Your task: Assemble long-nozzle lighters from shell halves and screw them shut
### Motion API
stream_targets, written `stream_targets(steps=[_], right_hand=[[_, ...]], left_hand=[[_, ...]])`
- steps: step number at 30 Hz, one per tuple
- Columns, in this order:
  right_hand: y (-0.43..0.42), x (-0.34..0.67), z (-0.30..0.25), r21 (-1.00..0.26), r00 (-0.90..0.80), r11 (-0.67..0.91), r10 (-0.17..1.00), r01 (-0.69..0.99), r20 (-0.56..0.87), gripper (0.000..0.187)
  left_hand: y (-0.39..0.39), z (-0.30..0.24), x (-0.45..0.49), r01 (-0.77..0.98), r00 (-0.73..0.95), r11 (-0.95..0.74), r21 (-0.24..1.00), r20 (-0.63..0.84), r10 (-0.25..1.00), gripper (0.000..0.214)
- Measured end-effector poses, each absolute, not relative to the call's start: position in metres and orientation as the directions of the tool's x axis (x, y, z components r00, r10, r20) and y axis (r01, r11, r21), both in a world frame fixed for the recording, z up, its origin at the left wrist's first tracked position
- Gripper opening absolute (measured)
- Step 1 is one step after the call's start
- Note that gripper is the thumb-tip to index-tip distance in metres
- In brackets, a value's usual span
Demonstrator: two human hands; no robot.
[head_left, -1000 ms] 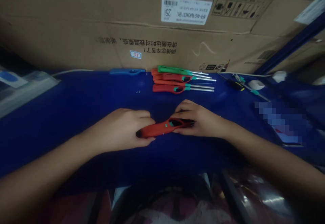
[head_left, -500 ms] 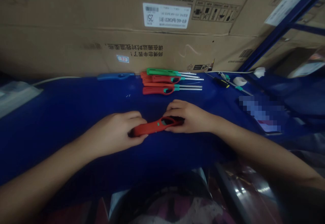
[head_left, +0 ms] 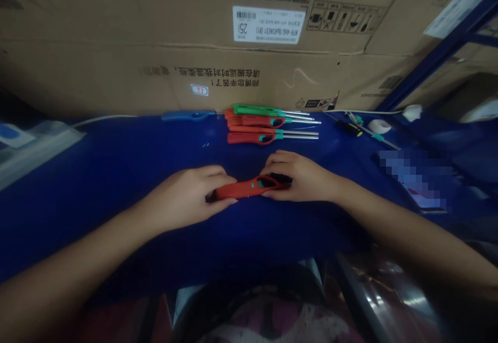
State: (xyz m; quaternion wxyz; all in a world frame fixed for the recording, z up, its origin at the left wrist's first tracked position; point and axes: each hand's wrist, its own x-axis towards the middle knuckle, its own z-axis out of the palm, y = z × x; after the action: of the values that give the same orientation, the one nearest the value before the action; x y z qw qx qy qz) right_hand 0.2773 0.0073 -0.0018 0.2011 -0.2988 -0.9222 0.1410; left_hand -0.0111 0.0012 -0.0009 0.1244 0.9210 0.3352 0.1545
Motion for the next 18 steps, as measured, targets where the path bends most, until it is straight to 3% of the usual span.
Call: stream_targets(steps=[13,15,18], right_hand=[[0.002,0.274,0.003,-0.344,-0.750,0.758,0.634,0.554,0.189,0.029],[0.001,0.273,0.003,-0.294,-0.749,0.764,0.635,0.573,0.189,0.031],[-0.001,0.272,0.000,-0.161,-0.761,0.787,0.617,0.595,0.202,0.034]], left_hand=[[0.001,-0.004,-0.008,0.571,0.724,-0.729,0.377,0.188,0.664,0.023],[-0.003,-0.003,-0.005,0.589,0.729,-0.747,0.310,0.196,0.656,0.022],[-0.009,-0.003,-0.001,0.616,0.749,-0.783,0.081,0.245,0.615,0.020]])
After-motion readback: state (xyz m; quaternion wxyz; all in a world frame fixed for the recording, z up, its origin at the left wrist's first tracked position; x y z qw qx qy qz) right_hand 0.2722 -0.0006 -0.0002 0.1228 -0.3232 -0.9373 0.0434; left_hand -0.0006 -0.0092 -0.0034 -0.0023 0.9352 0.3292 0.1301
